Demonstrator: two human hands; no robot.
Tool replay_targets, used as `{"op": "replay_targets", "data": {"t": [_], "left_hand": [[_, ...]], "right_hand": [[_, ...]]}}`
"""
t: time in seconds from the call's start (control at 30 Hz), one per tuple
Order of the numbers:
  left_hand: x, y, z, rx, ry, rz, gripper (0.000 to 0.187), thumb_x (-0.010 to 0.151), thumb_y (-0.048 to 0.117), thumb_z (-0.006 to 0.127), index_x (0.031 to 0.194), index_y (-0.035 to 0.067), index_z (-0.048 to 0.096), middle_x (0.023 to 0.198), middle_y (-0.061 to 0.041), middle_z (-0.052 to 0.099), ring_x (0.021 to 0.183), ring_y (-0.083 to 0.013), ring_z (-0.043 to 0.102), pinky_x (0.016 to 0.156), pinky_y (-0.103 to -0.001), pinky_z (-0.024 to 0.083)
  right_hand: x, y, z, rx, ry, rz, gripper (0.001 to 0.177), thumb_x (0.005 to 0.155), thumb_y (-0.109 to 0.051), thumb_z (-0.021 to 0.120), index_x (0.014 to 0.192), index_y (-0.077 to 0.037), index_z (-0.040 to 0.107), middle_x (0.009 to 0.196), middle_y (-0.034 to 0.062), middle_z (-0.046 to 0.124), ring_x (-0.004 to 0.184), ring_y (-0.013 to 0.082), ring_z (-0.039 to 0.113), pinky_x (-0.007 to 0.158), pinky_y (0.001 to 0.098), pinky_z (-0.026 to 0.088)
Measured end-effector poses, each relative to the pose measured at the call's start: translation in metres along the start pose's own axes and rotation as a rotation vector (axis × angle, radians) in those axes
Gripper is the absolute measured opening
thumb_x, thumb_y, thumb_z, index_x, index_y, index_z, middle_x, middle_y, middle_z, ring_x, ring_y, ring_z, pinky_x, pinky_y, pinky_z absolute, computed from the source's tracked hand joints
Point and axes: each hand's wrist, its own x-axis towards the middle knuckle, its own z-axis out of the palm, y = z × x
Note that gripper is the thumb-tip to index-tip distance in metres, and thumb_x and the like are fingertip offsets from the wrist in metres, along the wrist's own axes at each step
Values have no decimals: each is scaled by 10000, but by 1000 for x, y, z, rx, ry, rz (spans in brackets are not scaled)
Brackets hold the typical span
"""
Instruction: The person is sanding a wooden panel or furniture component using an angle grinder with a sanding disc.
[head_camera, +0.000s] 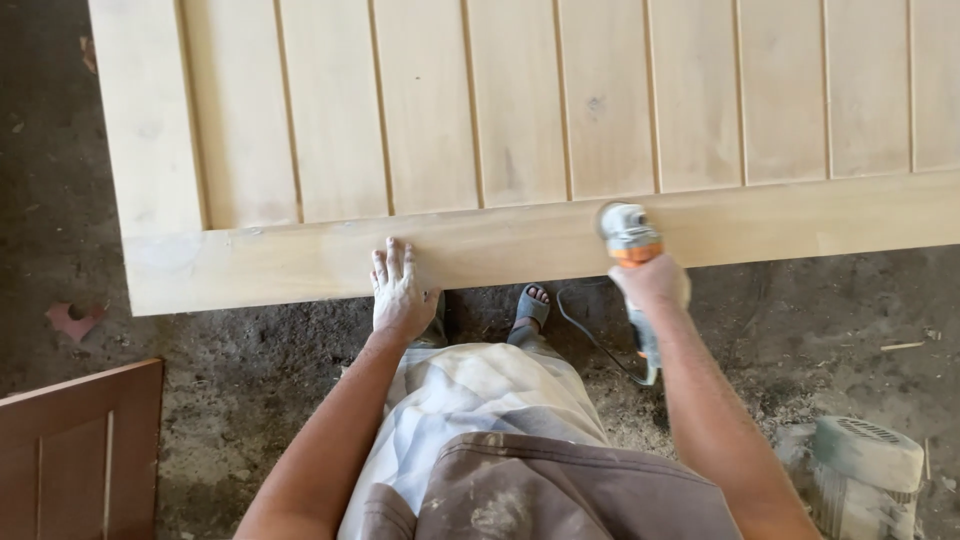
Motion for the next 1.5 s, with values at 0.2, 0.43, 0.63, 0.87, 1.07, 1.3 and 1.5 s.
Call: {"op": "replay_targets", "data": {"t": [0.2, 0.43, 0.63, 0.87, 1.07, 1.3, 1.5], "left_hand": [[-6, -45, -5, -32, 53, -35, 902, 914, 327, 663, 1604, -9, 189, 1678, -278, 60, 1534, -518, 55, 1249, -554, 146], [0, -68, -8, -122, 137, -74, 857, 937, 240, 630, 1588, -82, 174, 1679, -296, 60, 1544, -508, 51, 1264, -522, 125], [10, -51, -4, -177, 154, -199, 879, 946, 239, 635, 1589, -102, 142, 1687, -299, 23, 1542, -529, 27, 1261, -547, 118], [16, -43, 13, -161, 191, -294, 901, 952, 249, 619, 1586, -135, 107, 1685, -319, -12, 1536, -551, -3, 1267, -551, 90], [16, -27, 20, -160, 175, -329, 877, 968, 254, 594, 1587, -134, 108, 1682, -322, -19, 1536, -554, -14, 1273, -553, 84], [5, -11, 27, -171, 140, -340, 855, 975, 257, 559, 1591, -118, 99, 1682, -306, -45, 1531, -544, -26, 1265, -537, 77], [-6, -14, 21, -156, 105, -267, 835, 972, 275, 548, 1584, -106, 126, 1683, -299, -36, 1546, -514, -12, 1274, -510, 87]], "right_hand": [[-85, -97, 59, -206, -216, -386, 242, 831, -348, 781, 900, -130, 703, 717, 18, 706, 606, 177, 674, 562, 344, 578], [-137, -134, 50, -288, -144, -695, 355, 767, -357, 793, 893, -44, 684, 794, 197, 743, 787, 380, 752, 734, 487, 613], [-93, -87, 16, -290, -170, -543, 420, 792, -446, 804, 927, -63, 697, 808, 144, 751, 760, 307, 755, 730, 443, 625], [-17, 12, -17, -265, -116, -251, 392, 741, -419, 862, 1002, -156, 734, 858, 28, 762, 760, 194, 725, 765, 373, 613], [19, 58, -56, -257, -2, -163, 485, 699, -474, 914, 973, -110, 748, 870, 74, 759, 799, 221, 728, 798, 375, 588], [58, 98, -63, -150, 23, 1, 533, 708, -466, 906, 1043, -88, 734, 929, 87, 767, 766, 233, 744, 766, 382, 616], [56, 104, -59, -20, 71, 147, 518, 729, -381, 931, 1052, -44, 707, 944, 91, 740, 730, 183, 695, 720, 368, 586]]}}
